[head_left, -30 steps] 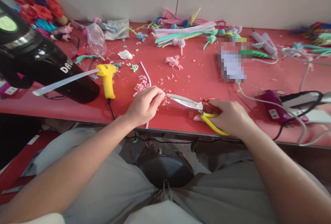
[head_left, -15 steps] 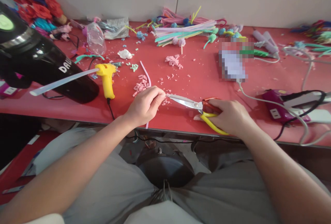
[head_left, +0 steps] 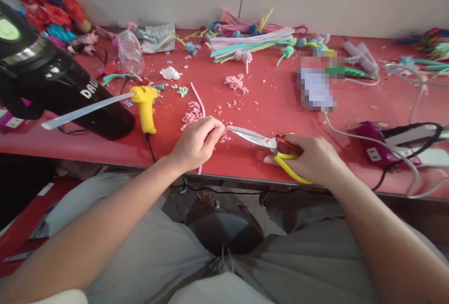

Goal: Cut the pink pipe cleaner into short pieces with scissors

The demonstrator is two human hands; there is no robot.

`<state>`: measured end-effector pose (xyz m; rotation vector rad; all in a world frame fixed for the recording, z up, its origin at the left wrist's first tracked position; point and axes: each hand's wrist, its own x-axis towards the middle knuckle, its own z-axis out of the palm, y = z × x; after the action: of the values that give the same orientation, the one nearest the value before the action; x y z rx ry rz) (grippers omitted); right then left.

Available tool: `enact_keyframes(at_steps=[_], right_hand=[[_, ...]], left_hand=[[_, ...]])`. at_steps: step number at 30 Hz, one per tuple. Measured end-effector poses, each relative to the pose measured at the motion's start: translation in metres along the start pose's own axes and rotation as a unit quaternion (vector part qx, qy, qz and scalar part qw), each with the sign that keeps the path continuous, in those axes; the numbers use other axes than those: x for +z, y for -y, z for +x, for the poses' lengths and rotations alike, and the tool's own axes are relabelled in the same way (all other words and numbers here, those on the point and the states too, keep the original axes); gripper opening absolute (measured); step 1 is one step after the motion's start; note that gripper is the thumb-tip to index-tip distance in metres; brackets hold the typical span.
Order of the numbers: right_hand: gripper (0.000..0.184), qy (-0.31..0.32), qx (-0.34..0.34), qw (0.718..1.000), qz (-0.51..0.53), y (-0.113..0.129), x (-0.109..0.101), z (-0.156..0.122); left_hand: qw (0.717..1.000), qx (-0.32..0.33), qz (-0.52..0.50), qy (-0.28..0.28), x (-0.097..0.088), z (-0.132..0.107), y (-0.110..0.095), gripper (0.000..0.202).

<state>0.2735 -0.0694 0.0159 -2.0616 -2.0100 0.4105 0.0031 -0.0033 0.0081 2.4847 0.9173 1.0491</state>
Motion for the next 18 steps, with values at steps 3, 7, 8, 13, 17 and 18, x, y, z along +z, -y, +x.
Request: enact_keyframes(at_steps=[3, 7, 8, 13, 17, 18], right_hand=[[0.064, -0.006, -0.007, 1.0, -0.001, -0.0004, 0.0008, 0.0005], [0.063, -0.002, -0.006, 1.0, -0.003, -0.0011, 0.0016, 0.0015], [0.063, 0.001, -0.005, 1.0, -0.003, -0.0013, 0.0016, 0.0015], [0.066, -0.005, 0.001, 1.0, 0.002, -0.003, 0.0019, 0.0009], [0.067, -0.005, -0.002, 1.0, 0.004, -0.0034, 0.003, 0.0012], [0.067, -0.005, -0.004, 1.0, 0.004, -0.0033, 0.003, 0.0014]], left_hand=[[1.0, -0.005, -0.002, 0.001, 0.0, -0.0002, -0.0004, 0.02], [1.0, -0.004, 0.003, -0.002, 0.0, 0.0, -0.0005, 0.02], [1.0, -0.004, 0.005, -0.002, 0.0, 0.0002, -0.0005, 0.02], [1.0, 0.004, 0.01, -0.003, 0.0, 0.0004, -0.0007, 0.019], [1.0, 0.006, 0.008, -0.002, 0.0, 0.0002, -0.001, 0.019], [1.0, 0.005, 0.009, -0.001, 0.0, 0.0002, -0.0011, 0.019]])
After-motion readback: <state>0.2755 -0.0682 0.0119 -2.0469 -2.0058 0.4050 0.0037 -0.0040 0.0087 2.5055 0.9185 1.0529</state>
